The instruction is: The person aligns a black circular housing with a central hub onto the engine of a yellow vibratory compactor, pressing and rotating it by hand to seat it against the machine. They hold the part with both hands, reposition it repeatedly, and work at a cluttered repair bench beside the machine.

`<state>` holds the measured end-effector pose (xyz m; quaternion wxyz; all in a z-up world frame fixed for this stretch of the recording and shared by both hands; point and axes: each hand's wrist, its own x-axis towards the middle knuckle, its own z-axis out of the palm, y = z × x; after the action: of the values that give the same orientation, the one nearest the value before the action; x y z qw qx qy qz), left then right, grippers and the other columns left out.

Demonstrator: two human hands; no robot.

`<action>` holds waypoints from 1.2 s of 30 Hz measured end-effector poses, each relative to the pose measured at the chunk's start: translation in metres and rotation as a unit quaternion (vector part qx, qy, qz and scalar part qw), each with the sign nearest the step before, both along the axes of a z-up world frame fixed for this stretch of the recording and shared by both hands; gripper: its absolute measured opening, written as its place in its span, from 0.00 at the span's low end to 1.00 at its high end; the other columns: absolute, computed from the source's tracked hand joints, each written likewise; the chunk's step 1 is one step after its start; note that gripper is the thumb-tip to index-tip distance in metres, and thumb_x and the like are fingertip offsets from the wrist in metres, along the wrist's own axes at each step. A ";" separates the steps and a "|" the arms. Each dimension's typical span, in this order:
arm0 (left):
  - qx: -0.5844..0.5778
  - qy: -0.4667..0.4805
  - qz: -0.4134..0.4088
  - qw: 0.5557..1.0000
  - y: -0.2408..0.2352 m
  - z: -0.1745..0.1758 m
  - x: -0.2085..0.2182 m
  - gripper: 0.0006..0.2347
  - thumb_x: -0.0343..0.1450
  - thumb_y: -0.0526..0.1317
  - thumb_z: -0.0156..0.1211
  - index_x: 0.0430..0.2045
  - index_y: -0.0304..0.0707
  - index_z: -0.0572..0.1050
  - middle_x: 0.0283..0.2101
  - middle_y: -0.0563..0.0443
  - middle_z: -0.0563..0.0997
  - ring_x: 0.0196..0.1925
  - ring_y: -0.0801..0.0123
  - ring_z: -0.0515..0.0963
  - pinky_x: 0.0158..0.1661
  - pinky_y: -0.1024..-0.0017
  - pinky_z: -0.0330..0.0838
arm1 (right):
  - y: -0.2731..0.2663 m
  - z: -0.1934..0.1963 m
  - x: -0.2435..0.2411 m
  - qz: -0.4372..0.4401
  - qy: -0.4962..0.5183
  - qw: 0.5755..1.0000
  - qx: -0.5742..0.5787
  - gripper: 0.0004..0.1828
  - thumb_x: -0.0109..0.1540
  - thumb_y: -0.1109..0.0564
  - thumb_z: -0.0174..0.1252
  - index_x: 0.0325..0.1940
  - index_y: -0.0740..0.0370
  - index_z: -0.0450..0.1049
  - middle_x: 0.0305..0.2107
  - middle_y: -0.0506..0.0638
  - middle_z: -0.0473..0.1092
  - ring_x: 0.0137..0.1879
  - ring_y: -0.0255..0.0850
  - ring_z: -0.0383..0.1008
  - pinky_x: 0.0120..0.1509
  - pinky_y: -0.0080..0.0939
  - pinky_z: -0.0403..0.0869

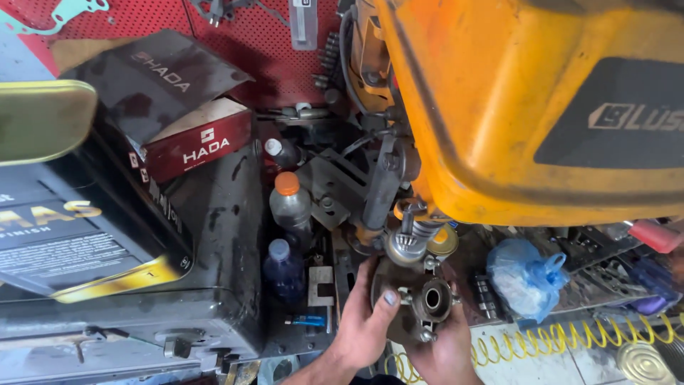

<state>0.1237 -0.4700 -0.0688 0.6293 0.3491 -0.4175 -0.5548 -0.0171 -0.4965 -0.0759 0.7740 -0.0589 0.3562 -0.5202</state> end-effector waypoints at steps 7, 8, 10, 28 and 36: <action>0.016 0.062 -0.067 0.996 -0.015 -0.007 0.019 0.34 0.74 0.53 0.57 0.70 0.26 0.57 0.67 0.38 0.70 0.68 0.61 0.68 0.67 0.63 0.60 | -0.006 -0.018 -0.028 0.077 -0.008 0.992 -0.096 0.29 0.67 0.40 0.41 0.65 0.56 0.68 0.57 0.54 0.72 0.62 0.51 0.72 0.66 0.60 0.67; 0.034 0.082 -0.066 0.994 -0.019 -0.005 0.020 0.33 0.74 0.53 0.56 0.70 0.28 0.57 0.67 0.40 0.70 0.68 0.63 0.67 0.67 0.65 0.59 | -0.007 -0.027 -0.029 0.071 -0.018 0.991 -0.113 0.27 0.69 0.41 0.42 0.66 0.57 0.67 0.58 0.55 0.72 0.62 0.51 0.71 0.67 0.60 0.66; 0.050 0.100 -0.068 0.991 -0.021 0.001 0.020 0.33 0.74 0.54 0.55 0.70 0.29 0.58 0.67 0.42 0.70 0.68 0.65 0.67 0.68 0.66 0.58 | -0.003 -0.028 -0.024 0.063 -0.027 0.989 -0.134 0.26 0.70 0.42 0.42 0.66 0.58 0.66 0.58 0.55 0.71 0.63 0.51 0.71 0.68 0.61 0.65; 0.034 0.043 -0.110 0.992 -0.041 -0.006 0.058 0.28 0.74 0.44 0.53 0.69 0.32 0.58 0.66 0.46 0.72 0.67 0.67 0.68 0.67 0.69 0.58 | 0.002 -0.014 0.040 -0.109 0.072 0.989 -0.065 0.24 0.70 0.41 0.39 0.62 0.54 0.68 0.54 0.50 0.72 0.60 0.46 0.72 0.65 0.56 0.68; 0.088 0.020 -0.047 0.995 -0.040 -0.023 0.096 0.28 0.70 0.44 0.56 0.68 0.34 0.63 0.64 0.46 0.74 0.65 0.65 0.72 0.64 0.66 0.63 | -0.005 -0.022 0.076 -0.055 0.140 0.989 -0.010 0.26 0.64 0.41 0.50 0.61 0.55 0.70 0.50 0.51 0.75 0.54 0.48 0.76 0.57 0.54 0.73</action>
<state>0.2194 -0.5096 -0.0919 0.5780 0.3719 -0.3703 -0.6249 0.0593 -0.5016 -0.0983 0.6861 -0.1191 0.4581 -0.5524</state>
